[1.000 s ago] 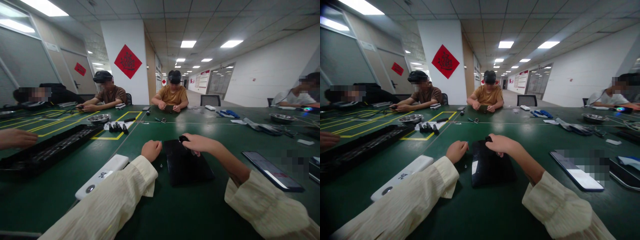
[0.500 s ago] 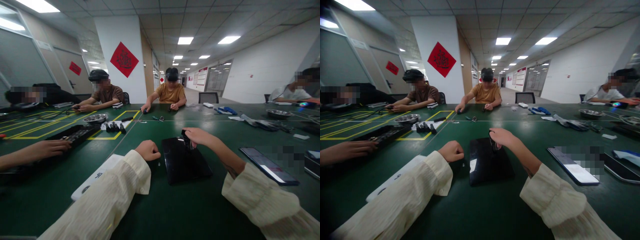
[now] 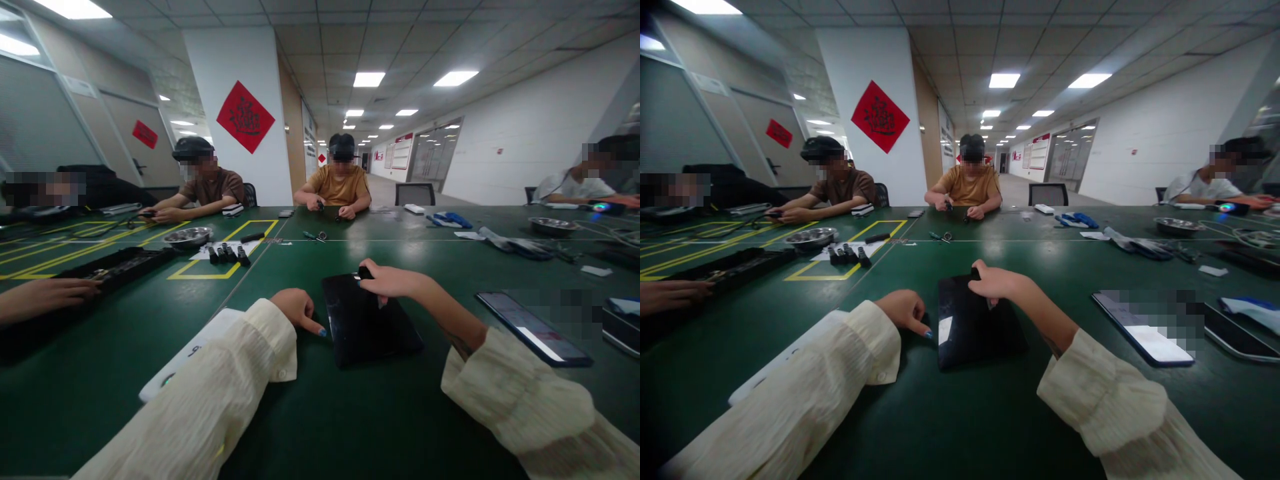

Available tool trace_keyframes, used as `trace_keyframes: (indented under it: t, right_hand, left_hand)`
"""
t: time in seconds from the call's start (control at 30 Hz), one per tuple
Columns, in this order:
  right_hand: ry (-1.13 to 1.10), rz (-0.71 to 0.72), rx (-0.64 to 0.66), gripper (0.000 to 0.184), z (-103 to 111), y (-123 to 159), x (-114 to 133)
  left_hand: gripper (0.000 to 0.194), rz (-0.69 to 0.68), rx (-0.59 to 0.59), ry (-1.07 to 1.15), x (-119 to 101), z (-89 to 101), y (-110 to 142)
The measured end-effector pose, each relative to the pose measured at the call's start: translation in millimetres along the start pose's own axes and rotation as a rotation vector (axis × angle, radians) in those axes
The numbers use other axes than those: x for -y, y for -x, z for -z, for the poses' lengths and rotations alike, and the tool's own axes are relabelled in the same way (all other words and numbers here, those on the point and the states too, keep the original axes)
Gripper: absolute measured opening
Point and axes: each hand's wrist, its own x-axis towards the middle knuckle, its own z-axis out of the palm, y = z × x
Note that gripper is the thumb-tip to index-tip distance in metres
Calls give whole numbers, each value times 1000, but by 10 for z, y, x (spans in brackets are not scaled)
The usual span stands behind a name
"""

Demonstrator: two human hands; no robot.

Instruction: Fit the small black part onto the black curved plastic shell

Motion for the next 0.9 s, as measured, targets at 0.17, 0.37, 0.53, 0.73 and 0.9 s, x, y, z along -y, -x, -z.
trace_keyframes:
  t: [0.17, 0.37, 0.53, 0.73, 0.9]
  right_hand:
    - [-78, -46, 19, 44, 80, -12, -40]
    - [-417, -26, 31, 37, 231, -38, -421]
    - [-825, 107, -77, 43, 106, -62, -791]
    - [-1189, 153, -137, 39, -188, -102, -980]
    - [-1501, 104, -74, 33, -490, -195, -885]
  left_hand:
    - [35, -75, 14, -206, -30, -26, 7]
    - [40, -88, 79, -381, -87, -15, 23]
    - [37, -150, 9, -615, -195, -95, 60]
    - [37, -201, -184, -591, -229, -177, 32]
    - [46, -148, -251, -95, -233, -271, -38]
